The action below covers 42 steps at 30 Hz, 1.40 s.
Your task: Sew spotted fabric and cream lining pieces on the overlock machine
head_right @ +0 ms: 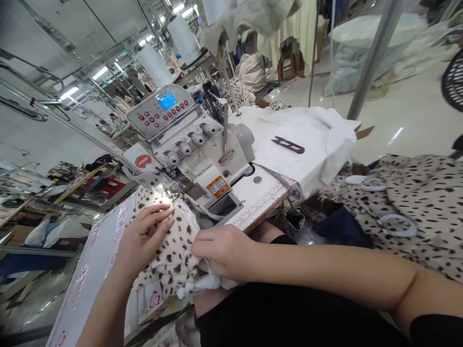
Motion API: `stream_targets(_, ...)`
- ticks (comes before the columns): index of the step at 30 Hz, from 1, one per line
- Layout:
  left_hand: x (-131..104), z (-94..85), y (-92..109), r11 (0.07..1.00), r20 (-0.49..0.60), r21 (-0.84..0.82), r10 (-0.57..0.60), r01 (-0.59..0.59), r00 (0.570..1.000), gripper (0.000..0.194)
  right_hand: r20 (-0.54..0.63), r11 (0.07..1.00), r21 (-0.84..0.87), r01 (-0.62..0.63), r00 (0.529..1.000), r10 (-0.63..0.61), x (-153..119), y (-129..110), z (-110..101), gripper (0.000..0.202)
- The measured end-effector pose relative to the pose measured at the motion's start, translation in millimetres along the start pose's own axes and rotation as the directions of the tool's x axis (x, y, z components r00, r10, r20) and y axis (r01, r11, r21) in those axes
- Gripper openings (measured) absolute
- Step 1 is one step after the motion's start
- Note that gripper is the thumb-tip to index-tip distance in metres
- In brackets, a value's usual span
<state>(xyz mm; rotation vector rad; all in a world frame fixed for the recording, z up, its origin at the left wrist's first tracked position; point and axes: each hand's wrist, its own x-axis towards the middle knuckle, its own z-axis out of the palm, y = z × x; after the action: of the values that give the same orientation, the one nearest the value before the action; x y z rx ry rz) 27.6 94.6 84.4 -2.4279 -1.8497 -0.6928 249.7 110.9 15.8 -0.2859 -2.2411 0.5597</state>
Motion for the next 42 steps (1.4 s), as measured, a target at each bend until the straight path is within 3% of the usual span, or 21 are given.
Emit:
stream_targets(3, 6, -4.0, -3, 1.0, 0.055, -0.022, -0.004, 0.005, 0.998, 0.022, -0.009, 1.0, 0.019, 0.002, 1.0, -0.002, 6, 5, 4, 0.013)
stream_targets(8, -4, 3.4, 19, 0.993, -0.133, 0.115, 0.056, -0.04, 0.99, 0.022, -0.03, 0.998, 0.056, -0.002, 1.0, 0.004, 8, 8, 8, 0.018)
stream_targets(12, -12, 12.8, 26, 0.991, -0.147, 0.115, 0.09, -0.073, 0.985, 0.02, -0.067, 0.988, 0.152, 0.001, 0.998, 0.009, 6, 8, 8, 0.02)
stream_targets(18, -6, 9.0, 8, 0.994, -0.073, 0.057, 0.096, -0.092, 0.993, 0.018, -0.102, 0.959, 0.283, -0.027, 0.993, 0.058, 8, 9, 9, 0.021)
stream_targets(27, 24, -11.0, -16, 0.996, 0.142, -0.081, 0.036, -0.025, 0.989, 0.021, -0.059, 0.931, 0.349, -0.108, 0.989, 0.137, 26, 19, 9, 0.027)
stream_targets(30, 15, -9.6, -1, 0.997, 0.034, 0.056, 0.053, -0.055, 0.998, 0.021, -0.096, 0.929, 0.364, -0.07, 0.989, 0.112, 25, 22, 8, 0.031)
stream_targets(33, -5, -2.4, 31, 0.975, -0.129, 0.203, 0.118, -0.09, 0.985, 0.027, -0.147, 0.933, 0.355, -0.065, 0.981, 0.124, 22, 26, 2, 0.036)
stream_targets(36, -22, 8.2, 59, 0.97, -0.136, 0.232, 0.107, -0.073, 0.985, 0.04, -0.091, 0.94, 0.328, -0.093, 0.987, 0.129, 24, 29, -5, 0.042)
stream_targets(40, -26, 18.3, 66, 0.961, -0.179, 0.276, 0.067, -0.015, 0.981, 0.035, -0.059, 0.929, 0.366, -0.056, 0.995, 0.084, 32, 25, -12, 0.045)
stream_targets(42, -24, 19.5, 63, 0.966, -0.179, 0.256, 0.031, 0.016, 0.983, 0.042, -0.039, 0.909, 0.415, -0.027, 0.998, 0.048, 36, 20, -15, 0.044)
